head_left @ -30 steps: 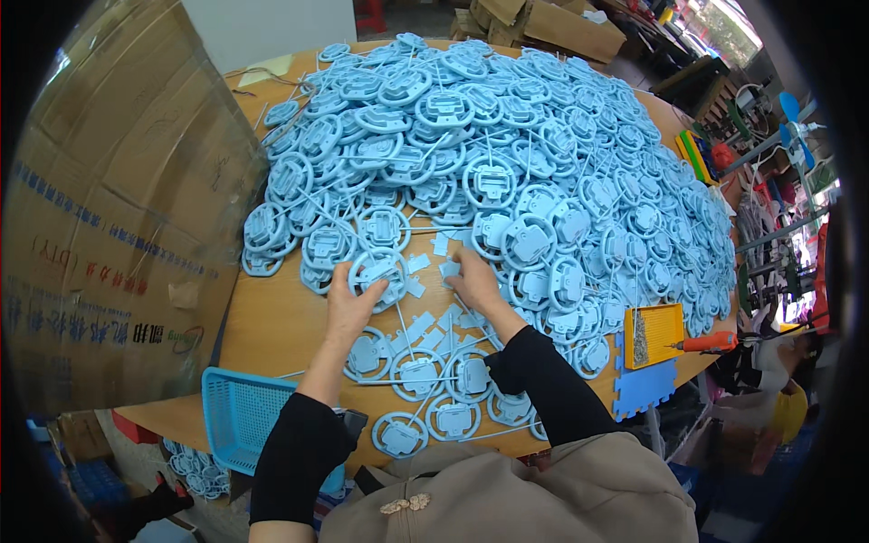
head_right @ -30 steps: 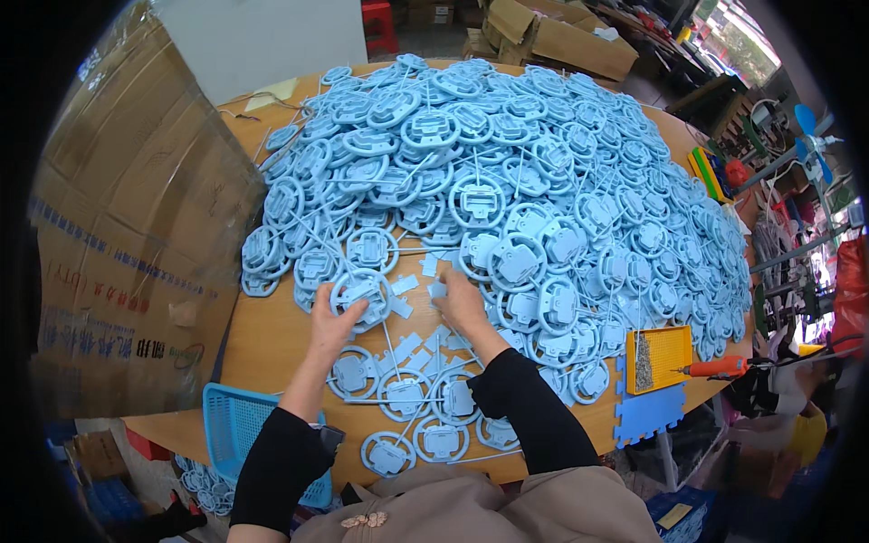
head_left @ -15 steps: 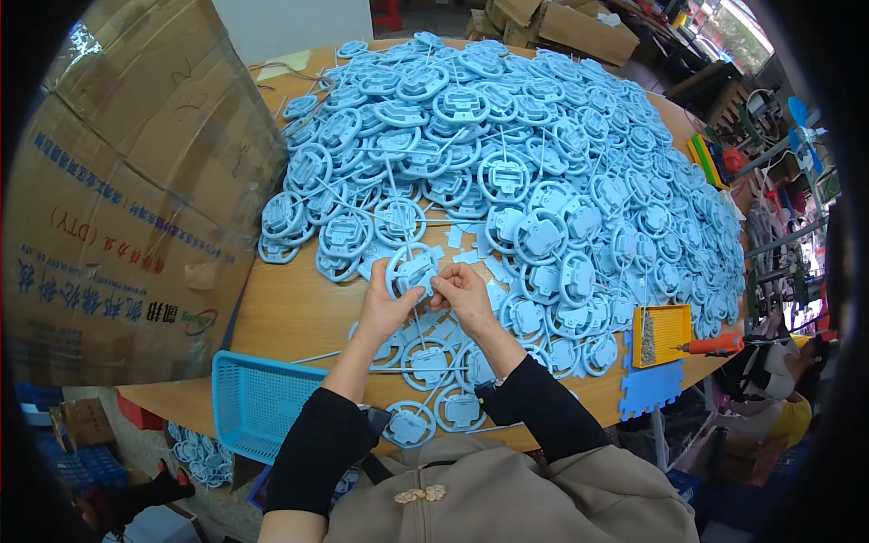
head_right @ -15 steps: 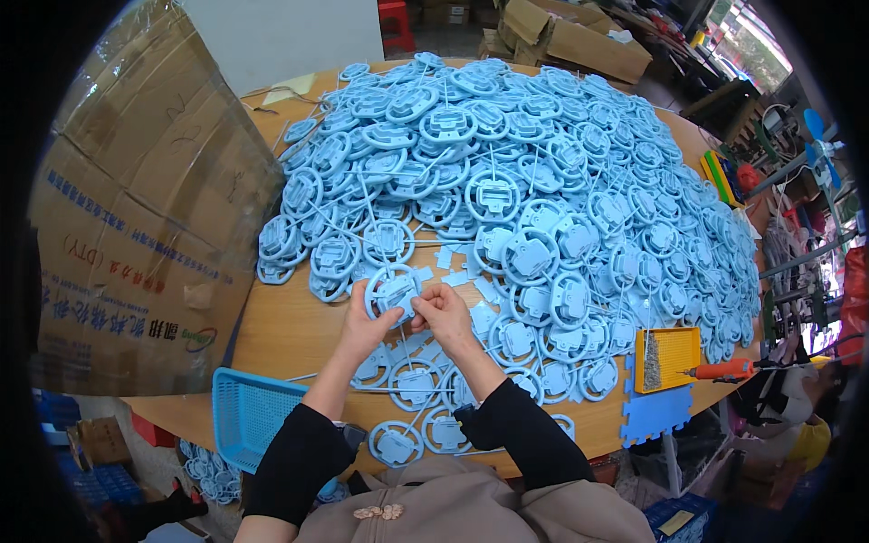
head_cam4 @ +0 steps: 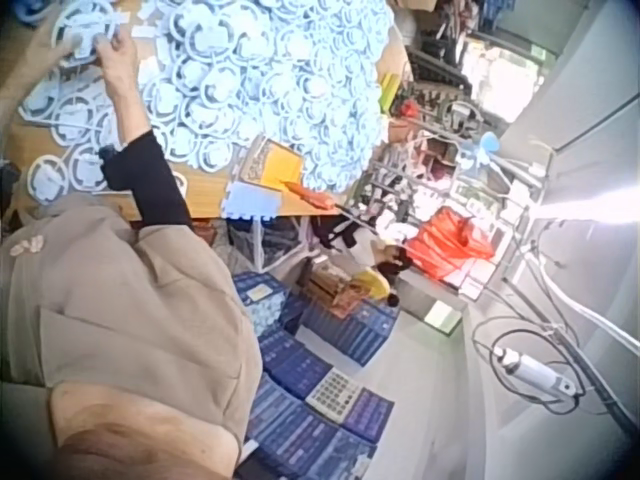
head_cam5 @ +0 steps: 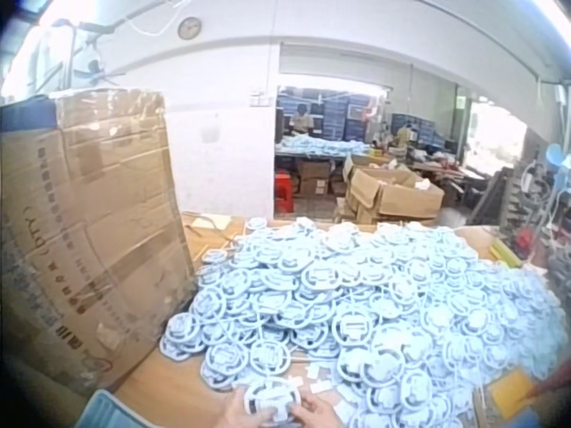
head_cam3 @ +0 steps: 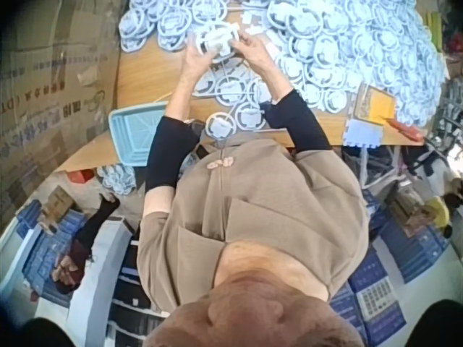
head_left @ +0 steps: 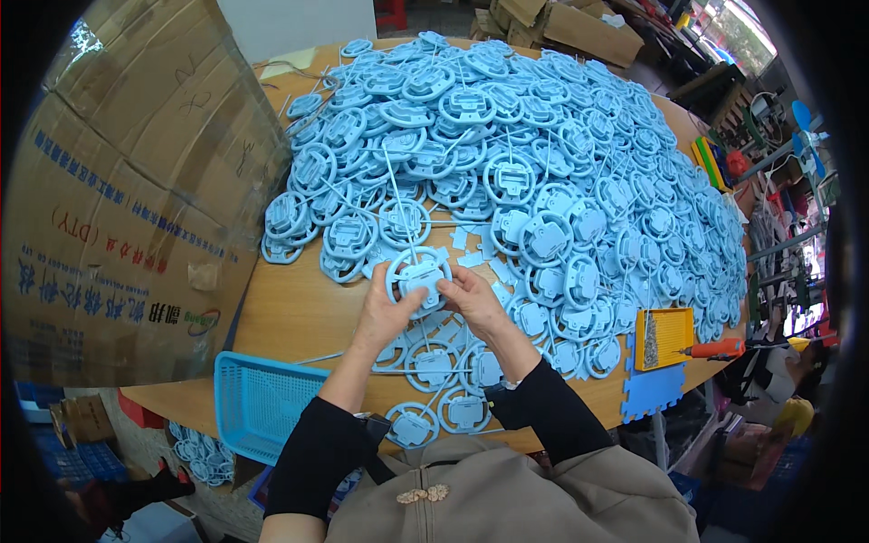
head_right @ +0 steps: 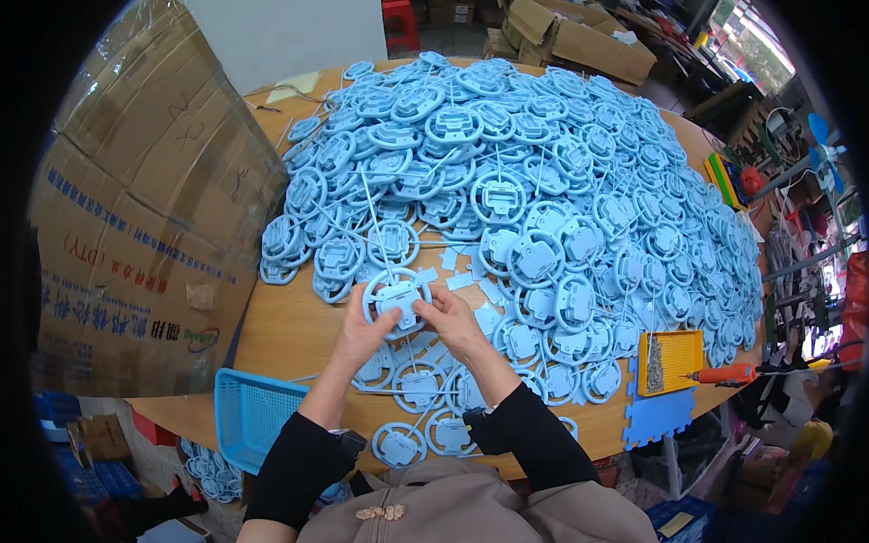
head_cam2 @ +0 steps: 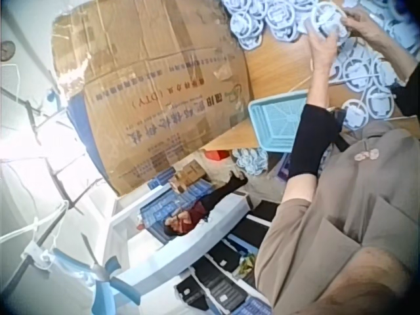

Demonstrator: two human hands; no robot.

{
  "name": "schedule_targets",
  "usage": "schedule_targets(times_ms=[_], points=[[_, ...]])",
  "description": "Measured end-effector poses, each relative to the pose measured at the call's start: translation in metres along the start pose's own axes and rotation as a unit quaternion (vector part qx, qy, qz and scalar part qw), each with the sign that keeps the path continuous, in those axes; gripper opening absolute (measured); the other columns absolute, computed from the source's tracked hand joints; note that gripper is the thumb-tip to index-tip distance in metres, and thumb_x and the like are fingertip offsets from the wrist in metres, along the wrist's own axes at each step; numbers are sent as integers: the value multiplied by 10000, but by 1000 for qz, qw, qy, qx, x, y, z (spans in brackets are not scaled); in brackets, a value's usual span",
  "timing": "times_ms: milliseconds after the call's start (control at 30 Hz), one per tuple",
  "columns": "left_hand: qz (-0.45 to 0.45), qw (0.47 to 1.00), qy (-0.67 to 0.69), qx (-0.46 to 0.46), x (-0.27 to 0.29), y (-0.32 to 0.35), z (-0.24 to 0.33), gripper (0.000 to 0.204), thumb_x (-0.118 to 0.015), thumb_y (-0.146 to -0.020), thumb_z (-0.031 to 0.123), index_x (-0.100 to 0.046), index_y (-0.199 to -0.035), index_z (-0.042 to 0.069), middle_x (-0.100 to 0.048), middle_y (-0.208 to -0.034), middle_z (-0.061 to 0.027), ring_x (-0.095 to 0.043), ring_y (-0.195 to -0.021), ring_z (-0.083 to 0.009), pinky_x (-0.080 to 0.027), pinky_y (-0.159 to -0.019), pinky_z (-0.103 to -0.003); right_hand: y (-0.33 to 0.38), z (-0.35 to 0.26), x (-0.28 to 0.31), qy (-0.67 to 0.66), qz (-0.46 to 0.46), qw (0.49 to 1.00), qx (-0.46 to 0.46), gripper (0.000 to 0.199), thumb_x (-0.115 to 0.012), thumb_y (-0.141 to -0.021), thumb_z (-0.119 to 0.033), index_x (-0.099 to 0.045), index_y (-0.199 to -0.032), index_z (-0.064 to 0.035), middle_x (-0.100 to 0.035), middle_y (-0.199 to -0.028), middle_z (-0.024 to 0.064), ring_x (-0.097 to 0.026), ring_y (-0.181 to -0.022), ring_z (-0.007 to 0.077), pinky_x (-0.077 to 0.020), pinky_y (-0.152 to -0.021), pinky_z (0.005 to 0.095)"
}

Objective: Sorting and inspecting small light-blue plastic toy components from a large pile on a workbench.

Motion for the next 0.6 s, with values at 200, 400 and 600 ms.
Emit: schedule_targets(times_ms=[200,400,600], points=[[-41,994,-99,2,-10,-1,-9,480,-697,-767,101,-432,-1157,12,-577,-1043,-130,-598,-921,-149,-503,-731,-283,10,11,15,9,50,999,13,343,-624,-873,-173,-511,-1158,-20,-622,-929,35,-579,-806,105,-457,-677,252],[256,957,-133,7,64,-44,-38,548,-751,-740,271,-487,-1137,2,-538,-925,-72,-514,-690,-167,-456,-654,-287,9,-38,78,-120,151,955,224,361,-618,-865,-134,-492,-1183,-15,-628,-942,53,-585,-822,125,-463,-730,268],[292,944,-108,110,138,-98,-59,544,-752,-738,292,-478,-1102,-6,-572,-949,-105,-534,-719,-156,-455,-631,-280,7,-22,78,480,114,865,91,243,-659,-774,-135,-632,-991,-30,-601,-1019,127,-606,-890,215,-509,-743,315]])
Point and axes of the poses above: each hand's wrist, its own y-axis away from the middle knuckle, its own x-axis out of the back of the hand, z = x × y, the point moved 4 cm from there along -y, towards the middle knuckle
